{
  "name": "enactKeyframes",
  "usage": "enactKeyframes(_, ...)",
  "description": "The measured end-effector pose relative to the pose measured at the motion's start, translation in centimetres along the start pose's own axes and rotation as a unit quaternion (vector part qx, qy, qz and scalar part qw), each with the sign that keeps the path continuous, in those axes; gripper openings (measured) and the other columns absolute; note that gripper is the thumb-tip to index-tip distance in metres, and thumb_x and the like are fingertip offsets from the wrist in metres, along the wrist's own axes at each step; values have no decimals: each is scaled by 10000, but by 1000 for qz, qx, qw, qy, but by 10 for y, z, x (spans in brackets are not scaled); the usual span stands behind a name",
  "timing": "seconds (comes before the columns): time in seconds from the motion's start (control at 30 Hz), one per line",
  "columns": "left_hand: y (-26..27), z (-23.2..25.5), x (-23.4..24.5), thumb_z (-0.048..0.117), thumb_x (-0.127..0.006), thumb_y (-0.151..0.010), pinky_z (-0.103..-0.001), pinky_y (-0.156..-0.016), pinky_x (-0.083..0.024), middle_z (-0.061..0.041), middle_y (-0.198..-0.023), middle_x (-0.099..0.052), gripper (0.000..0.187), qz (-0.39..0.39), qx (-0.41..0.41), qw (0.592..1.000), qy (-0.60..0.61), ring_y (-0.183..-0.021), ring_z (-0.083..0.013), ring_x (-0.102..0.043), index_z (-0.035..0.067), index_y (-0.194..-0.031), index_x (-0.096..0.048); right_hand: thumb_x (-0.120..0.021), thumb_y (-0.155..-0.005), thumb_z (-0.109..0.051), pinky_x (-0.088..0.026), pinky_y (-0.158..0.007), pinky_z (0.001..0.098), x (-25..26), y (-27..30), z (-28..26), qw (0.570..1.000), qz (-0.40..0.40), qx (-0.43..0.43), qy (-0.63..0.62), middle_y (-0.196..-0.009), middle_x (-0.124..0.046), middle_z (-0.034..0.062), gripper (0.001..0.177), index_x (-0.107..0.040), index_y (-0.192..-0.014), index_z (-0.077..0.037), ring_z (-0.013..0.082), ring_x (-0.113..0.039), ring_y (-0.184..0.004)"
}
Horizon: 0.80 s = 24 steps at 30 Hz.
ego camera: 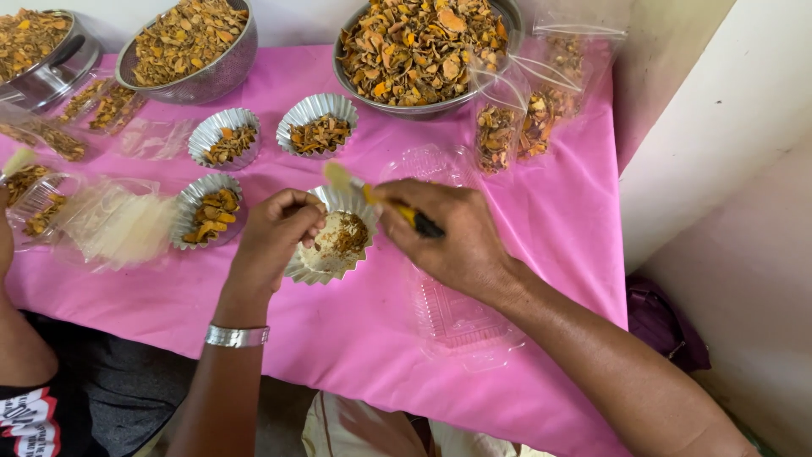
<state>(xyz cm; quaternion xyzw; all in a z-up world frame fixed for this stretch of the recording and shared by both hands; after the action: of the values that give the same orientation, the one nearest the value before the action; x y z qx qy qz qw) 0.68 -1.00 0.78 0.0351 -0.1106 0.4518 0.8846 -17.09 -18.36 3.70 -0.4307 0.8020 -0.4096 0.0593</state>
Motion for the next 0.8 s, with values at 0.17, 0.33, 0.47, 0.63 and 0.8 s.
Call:
enactKeyframes(0.17,-7,23,-43,43,-659,-910,-325,-624,-525,-190,-842,-648,202,-42,-36,993,-106,-752,-251,-638,-62,-1082,-675,-720,-930,-55,-604,-750,361,17,-8,14,995,94,-11,15,-910,-788,138,204,-776,-1122,-92,276,-773,-838)
enactKeyframes(0.33,-32,25,-95,223,-681,-844,-464,-733,-559,-151,-856,-732,183,-62,-66,958,-273,-869,-357,-733,106,-975,-732,-660,-962,41,-624,-762,407,22,-11,8,991,131,31,5,-912,-763,228,194,-744,-1132,5,316,-746,-777)
enactKeyframes(0.47,-33,31,-115,232,-662,-835,-475,-746,-583,-95,-812,-752,121,-91,-99,933,-334,-858,-368,-749,178,-926,-721,-696,-946,0,-625,-708,393,22,-11,7,988,147,37,34,-919,-783,180,178,-759,-1111,-24,294,-777,-815)
enactKeyframes(0.63,-30,24,-123,183,-770,-842,-539,-772,-596,-199,-867,-722,167,-102,-219,902,-358,-898,-457,-731,120,-989,-720,-647,-972,39,-632,-680,436,32,-15,1,988,137,53,48,-892,-761,238,182,-729,-1134,39,307,-741,-722)
enactKeyframes(0.8,-47,5,-136,177,-740,-845,-571,-959,-542,-170,-1118,-629,319,-206,-130,849,-469,-1079,-431,-684,118,-1157,-708,-660,-970,39,-579,-558,365,32,-16,-1,988,137,57,45,-790,-747,212,166,-737,-1117,23,233,-717,-625)
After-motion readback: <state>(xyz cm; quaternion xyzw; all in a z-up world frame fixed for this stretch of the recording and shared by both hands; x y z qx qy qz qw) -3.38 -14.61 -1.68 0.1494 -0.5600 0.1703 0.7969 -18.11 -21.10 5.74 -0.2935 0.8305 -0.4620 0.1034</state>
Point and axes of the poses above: each hand's wrist, its own y-axis away from the middle knuckle, its own x-axis out of the back of the hand, z = x × y, the point moved 1 cm from there along -y, towards the middle knuckle
